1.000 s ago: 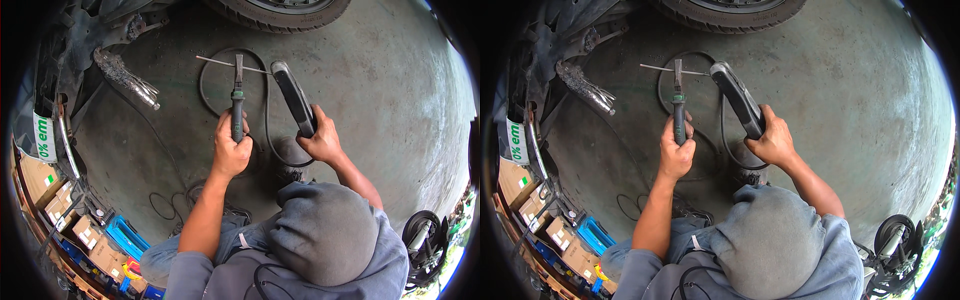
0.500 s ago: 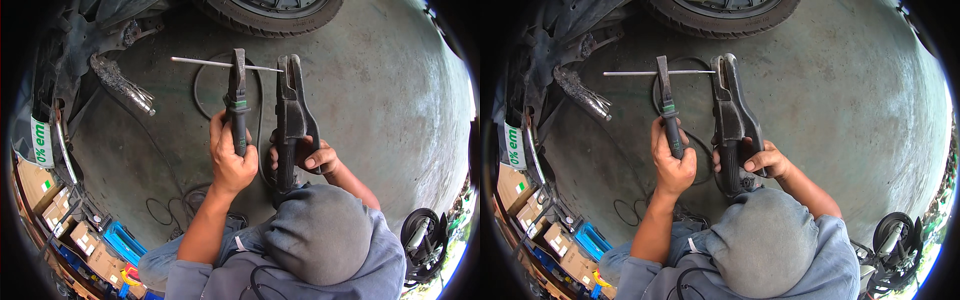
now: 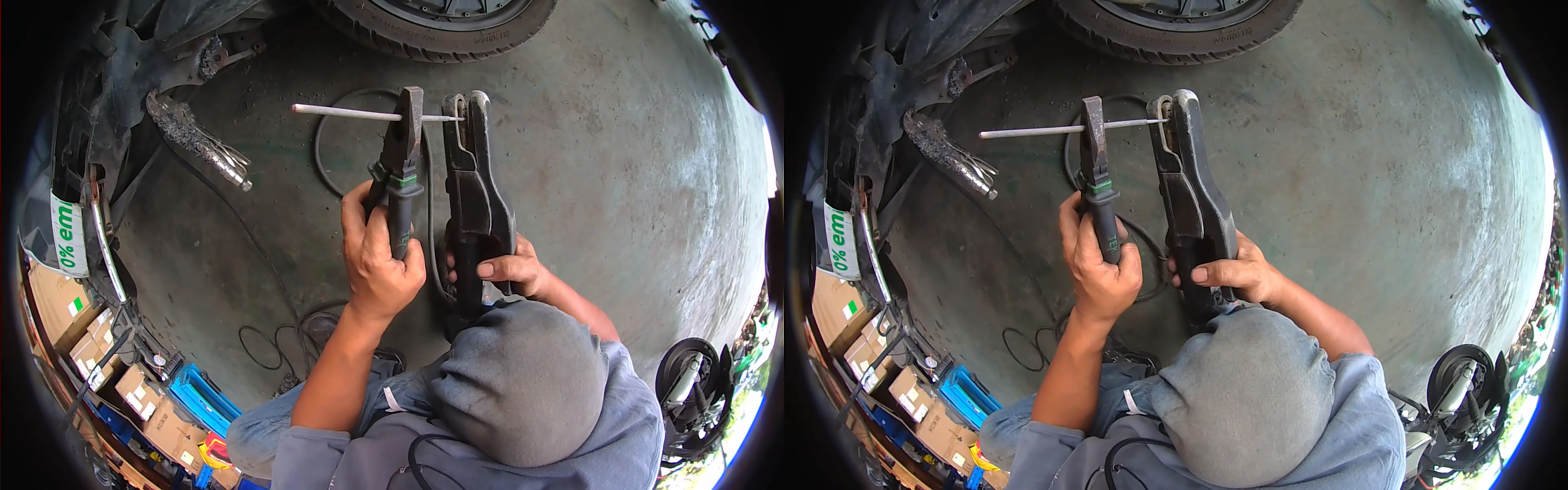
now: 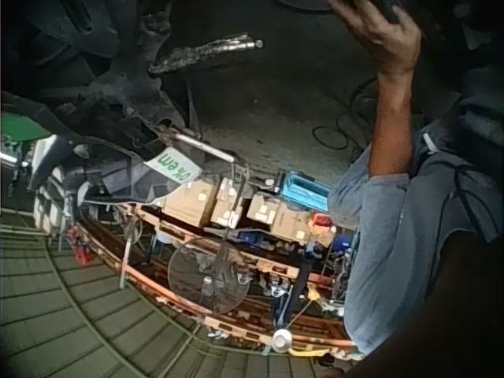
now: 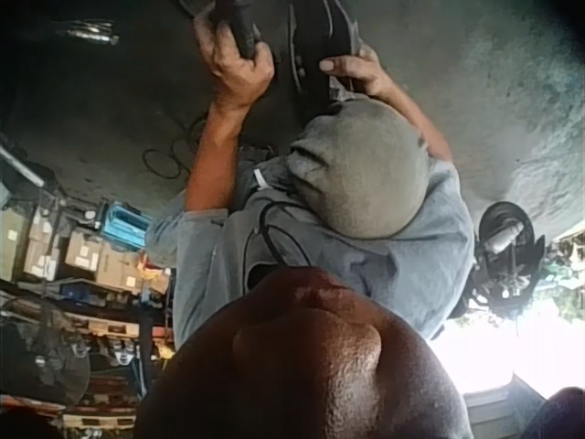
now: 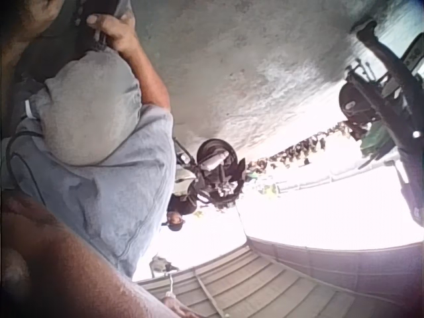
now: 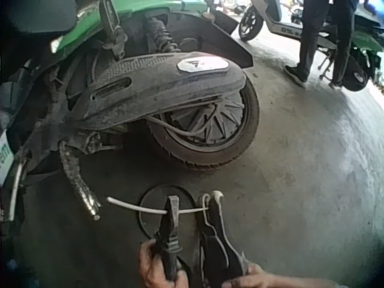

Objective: The person uses a welding tool to weld a metal component onto the frame of a scooter. The person positions the welding electrode, creates several sparks as they apply the weld to the joint, and uses pliers to adjust a metal pin during the process.

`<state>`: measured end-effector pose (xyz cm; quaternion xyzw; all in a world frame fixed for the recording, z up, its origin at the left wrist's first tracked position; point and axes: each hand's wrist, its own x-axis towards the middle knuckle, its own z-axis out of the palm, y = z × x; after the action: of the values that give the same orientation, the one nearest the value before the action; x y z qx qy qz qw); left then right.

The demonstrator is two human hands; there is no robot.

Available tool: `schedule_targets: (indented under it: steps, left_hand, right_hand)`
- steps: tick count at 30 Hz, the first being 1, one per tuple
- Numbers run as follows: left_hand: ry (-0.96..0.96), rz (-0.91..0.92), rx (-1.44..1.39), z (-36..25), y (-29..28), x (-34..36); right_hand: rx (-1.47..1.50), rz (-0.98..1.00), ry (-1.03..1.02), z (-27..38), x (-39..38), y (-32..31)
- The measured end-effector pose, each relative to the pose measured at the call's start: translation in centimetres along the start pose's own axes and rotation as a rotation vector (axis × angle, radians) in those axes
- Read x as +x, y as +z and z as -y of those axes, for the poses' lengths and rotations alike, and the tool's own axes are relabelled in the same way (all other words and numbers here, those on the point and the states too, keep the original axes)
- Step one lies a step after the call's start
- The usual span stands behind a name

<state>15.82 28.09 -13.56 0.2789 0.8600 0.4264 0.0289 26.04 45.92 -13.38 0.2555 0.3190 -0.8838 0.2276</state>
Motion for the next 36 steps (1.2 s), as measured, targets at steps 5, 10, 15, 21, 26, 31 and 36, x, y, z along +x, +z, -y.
schedule_targets:
  steps: [5, 10, 15, 21, 26, 31, 36]
  left_hand:
    - [0.012, 0.032, 0.042, -0.1, -0.3, -0.1]
    - [-0.021, 0.027, 0.046, -0.2, 0.1, -0.3]
    - [-0.046, 0.029, 0.037, -0.1, 0.3, -0.2]
    - [0.008, 0.014, 0.058, 0.0, 0.8, 0.1]
    - [-0.065, 0.039, 0.030, -0.4, 0.6, 0.0]
    - [-0.048, 0.060, -0.031, -0.2, 0.2, 0.6]
    - [-0.273, 0.140, -0.460, -0.4, 0.1, -0.1]
  right_hand:
    - [-0.051, -0.063, 0.001, 0.5, 0.0, 0.6]
    - [-0.095, -0.055, -0.017, 0.7, 0.2, 0.8]
    - [-0.095, -0.042, -0.013, 0.6, 0.2, 0.7]
    - [-0.111, 0.017, -0.044, 0.5, 0.3, 0.4]
    - [-0.071, 0.022, -0.045, 0.2, 0.3, 0.6]
    - [0.108, 0.133, -0.191, -0.9, 1.4, 0.1]
    - [-0.170, -0.016, -0.296, -1.1, 2.4, -2.6]
